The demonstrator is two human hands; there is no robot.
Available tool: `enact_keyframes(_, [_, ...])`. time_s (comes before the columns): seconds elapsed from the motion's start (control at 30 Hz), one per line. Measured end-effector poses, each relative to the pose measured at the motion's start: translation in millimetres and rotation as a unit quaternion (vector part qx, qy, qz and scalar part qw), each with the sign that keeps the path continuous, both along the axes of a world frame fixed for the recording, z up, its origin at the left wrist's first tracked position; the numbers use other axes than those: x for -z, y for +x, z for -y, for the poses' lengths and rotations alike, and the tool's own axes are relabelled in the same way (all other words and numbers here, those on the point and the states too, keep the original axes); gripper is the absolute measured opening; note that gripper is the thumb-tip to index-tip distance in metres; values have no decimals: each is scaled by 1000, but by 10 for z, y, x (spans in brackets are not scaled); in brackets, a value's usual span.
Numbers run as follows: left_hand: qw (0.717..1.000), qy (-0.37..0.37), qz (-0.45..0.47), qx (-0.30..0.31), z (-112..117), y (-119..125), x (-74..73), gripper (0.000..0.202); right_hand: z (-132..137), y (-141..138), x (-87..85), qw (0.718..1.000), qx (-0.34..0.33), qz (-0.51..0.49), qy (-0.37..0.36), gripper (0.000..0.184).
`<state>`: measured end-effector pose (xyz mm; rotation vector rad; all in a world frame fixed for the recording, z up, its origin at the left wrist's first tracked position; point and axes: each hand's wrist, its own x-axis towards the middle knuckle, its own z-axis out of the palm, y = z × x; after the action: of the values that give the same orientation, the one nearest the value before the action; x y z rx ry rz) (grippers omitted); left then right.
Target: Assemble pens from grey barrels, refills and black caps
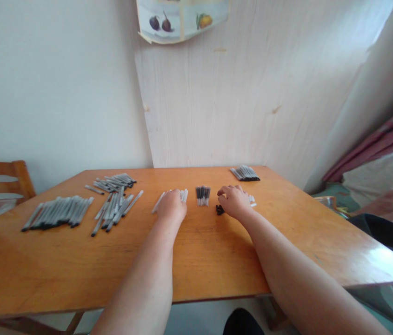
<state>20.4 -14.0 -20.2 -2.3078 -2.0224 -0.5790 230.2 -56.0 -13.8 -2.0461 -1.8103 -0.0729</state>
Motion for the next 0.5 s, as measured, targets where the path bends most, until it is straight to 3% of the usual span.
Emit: enact_keyframes(0.5, [1000, 24, -10, 13, -42, -7, 75, 15, -14, 104, -43, 997, 35, -48, 44, 28])
